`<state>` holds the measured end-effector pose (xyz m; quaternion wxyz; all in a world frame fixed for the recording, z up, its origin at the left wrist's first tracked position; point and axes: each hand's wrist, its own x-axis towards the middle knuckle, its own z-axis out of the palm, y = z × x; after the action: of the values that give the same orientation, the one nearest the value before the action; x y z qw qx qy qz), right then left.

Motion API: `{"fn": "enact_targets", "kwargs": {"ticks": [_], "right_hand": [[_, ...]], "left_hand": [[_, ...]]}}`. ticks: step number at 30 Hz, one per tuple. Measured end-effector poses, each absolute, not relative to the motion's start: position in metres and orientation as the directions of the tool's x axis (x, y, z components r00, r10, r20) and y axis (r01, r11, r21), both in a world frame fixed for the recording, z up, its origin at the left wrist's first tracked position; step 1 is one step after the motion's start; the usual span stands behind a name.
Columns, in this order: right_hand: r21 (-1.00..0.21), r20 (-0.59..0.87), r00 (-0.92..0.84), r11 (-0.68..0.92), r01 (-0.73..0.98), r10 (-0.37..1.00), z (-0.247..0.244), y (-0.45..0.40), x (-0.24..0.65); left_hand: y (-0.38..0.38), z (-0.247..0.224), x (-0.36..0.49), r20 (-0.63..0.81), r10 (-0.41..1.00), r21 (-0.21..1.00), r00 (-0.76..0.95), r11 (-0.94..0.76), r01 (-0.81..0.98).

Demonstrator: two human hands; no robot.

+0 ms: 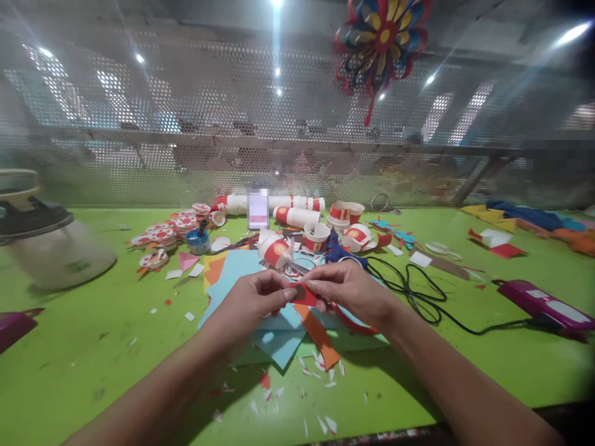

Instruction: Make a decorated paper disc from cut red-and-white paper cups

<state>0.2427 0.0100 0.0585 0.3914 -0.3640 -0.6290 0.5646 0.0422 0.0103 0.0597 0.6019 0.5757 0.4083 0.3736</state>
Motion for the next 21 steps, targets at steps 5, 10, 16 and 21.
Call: {"fn": "enact_targets", "kwargs": {"ticks": [5, 10, 16, 21], "right_hand": [[-0.997, 0.051, -0.458, 0.020, -0.072, 0.887, 0.053, 0.010, 0.241], [-0.981, 0.023, -0.474, -0.071, -0.179, 0.880, 0.052, 0.013, 0.239], [-0.987, 0.002, -0.478, -0.076, -0.143, 0.878, 0.047, 0.013, 0.237], [-0.991, 0.010, -0.464, -0.054, -0.125, 0.886, 0.045, 0.010, 0.234]], "left_hand": [[0.010, 0.057, 0.041, -0.079, 0.900, 0.993, 0.428, 0.111, -0.049], [0.009, 0.058, 0.041, -0.097, 0.893, 0.986, 0.440, 0.147, -0.080], [0.009, 0.060, 0.040, -0.097, 0.923, 0.982, 0.373, 0.149, -0.113], [0.008, 0.058, 0.040, -0.076, 0.928, 0.988, 0.366, 0.119, -0.095]]}}
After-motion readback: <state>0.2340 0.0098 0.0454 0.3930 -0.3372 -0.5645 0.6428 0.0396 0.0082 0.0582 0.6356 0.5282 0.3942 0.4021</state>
